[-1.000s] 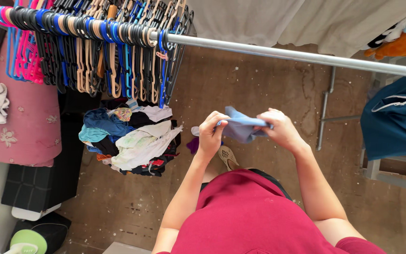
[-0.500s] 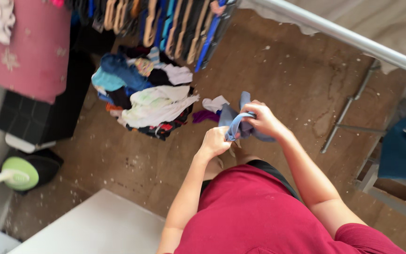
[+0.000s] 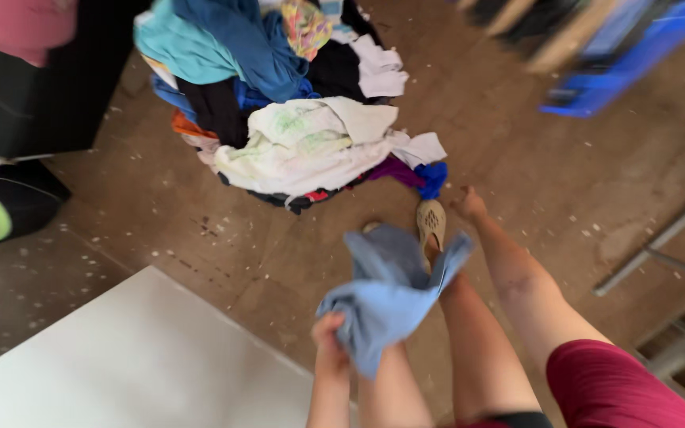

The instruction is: The person hangs various pieces of clothing onto a metal drying rack. They pick up items from a pile on the floor, place them on hangers, and hang them on the rack. The person uses different types of hangers, including wooden and plastic ones, for different garments.

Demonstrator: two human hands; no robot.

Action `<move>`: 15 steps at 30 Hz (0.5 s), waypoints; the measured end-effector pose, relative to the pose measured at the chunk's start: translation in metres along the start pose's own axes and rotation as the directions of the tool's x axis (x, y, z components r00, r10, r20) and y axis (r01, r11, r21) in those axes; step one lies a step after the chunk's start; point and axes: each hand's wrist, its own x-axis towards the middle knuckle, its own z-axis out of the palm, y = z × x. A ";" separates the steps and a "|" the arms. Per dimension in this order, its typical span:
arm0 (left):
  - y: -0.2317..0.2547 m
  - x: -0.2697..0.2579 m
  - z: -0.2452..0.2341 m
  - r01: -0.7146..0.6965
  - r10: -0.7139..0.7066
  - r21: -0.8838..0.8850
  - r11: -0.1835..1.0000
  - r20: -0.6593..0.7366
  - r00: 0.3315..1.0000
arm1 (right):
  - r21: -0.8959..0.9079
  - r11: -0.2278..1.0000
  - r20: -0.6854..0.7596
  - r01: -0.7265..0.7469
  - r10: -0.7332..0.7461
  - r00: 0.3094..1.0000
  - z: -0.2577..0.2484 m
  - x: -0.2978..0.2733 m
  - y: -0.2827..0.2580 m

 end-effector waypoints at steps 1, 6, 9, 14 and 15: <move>-0.006 0.008 -0.031 0.016 -0.019 -0.091 0.996 -0.031 0.999 | -0.042 0.999 0.036 -0.016 0.017 0.999 0.030 0.023 0.000; -0.047 0.054 -0.137 0.153 0.093 -0.416 0.897 0.514 0.853 | -0.118 0.993 -0.018 -0.004 0.002 1.000 0.173 0.140 0.012; -0.046 0.092 -0.173 0.157 0.019 -0.349 0.924 0.452 0.892 | -0.052 0.997 -0.072 -0.063 0.059 0.996 0.242 0.200 0.014; -0.058 0.141 -0.188 0.219 -0.077 -0.259 0.941 0.465 0.882 | 0.078 0.980 -0.120 -0.184 0.192 0.974 0.315 0.248 0.014; -0.057 0.131 -0.187 0.234 -0.100 -0.246 0.940 0.459 0.883 | 0.106 0.972 -0.119 -0.209 0.221 0.968 0.325 0.240 0.016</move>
